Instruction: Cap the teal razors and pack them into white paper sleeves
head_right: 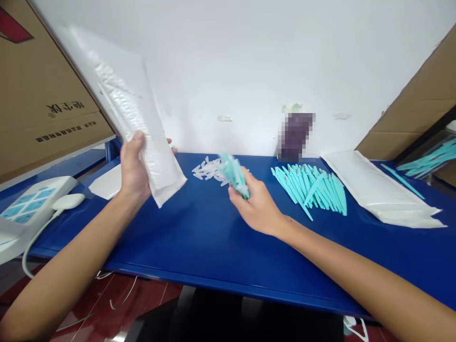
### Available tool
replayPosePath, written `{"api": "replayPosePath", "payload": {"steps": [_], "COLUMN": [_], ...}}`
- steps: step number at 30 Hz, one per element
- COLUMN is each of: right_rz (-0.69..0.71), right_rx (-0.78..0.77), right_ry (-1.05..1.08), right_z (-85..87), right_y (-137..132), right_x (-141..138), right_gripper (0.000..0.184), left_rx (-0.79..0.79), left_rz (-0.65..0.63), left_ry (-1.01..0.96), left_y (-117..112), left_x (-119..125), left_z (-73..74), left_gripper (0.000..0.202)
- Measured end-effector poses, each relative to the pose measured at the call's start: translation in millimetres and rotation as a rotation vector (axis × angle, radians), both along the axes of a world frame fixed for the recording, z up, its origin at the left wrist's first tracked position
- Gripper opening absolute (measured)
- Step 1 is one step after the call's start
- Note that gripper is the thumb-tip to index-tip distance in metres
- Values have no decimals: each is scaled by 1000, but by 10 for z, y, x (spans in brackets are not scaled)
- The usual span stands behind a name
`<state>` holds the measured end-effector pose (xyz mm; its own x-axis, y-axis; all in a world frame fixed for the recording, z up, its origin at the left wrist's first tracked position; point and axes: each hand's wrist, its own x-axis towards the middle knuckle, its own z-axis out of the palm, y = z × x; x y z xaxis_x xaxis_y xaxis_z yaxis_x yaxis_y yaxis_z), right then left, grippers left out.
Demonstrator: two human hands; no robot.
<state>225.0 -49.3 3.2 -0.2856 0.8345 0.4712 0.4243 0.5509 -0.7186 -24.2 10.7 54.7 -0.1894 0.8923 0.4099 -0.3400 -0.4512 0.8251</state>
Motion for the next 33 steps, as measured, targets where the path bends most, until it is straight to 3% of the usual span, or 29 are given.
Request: {"api": "replayPosePath", "payload": {"steps": [3, 6, 9, 14, 20, 26, 29, 33], "right_rz": [-95, -73, -125, -109, 20, -59, -94, -77], "right_rx": [-116, -188, -168, -170, -222, -317, -322, -239], "right_ry": [344, 360, 367, 82, -340, -657, -711, -784], "right_z": [-86, -95, -56, -83, -46, 77, 241, 675], "right_y": [0, -19, -26, -21, -43, 30, 110, 188], "right_x": [-79, -117, -91, -41, -83, -219, -247, -228], "right_gripper": [26, 36, 38, 45, 15, 9, 22, 48], "left_rx": [-192, -333, -372, -358, -383, -414, -399, -373], "left_rz": [-133, -204, -235, -235, -212, -239, -218, -219], "left_ry": [-144, -183, -186, -170, -210, -246, -230, -280], "left_y": [49, 66, 46, 40, 35, -107, -167, -321], "left_x": [8, 23, 88, 174, 234, 445, 516, 619], "left_z": [-80, -171, -249, -325, -366, -445, -479, -417], "left_gripper": [55, 62, 68, 74, 73, 65, 53, 31]}}
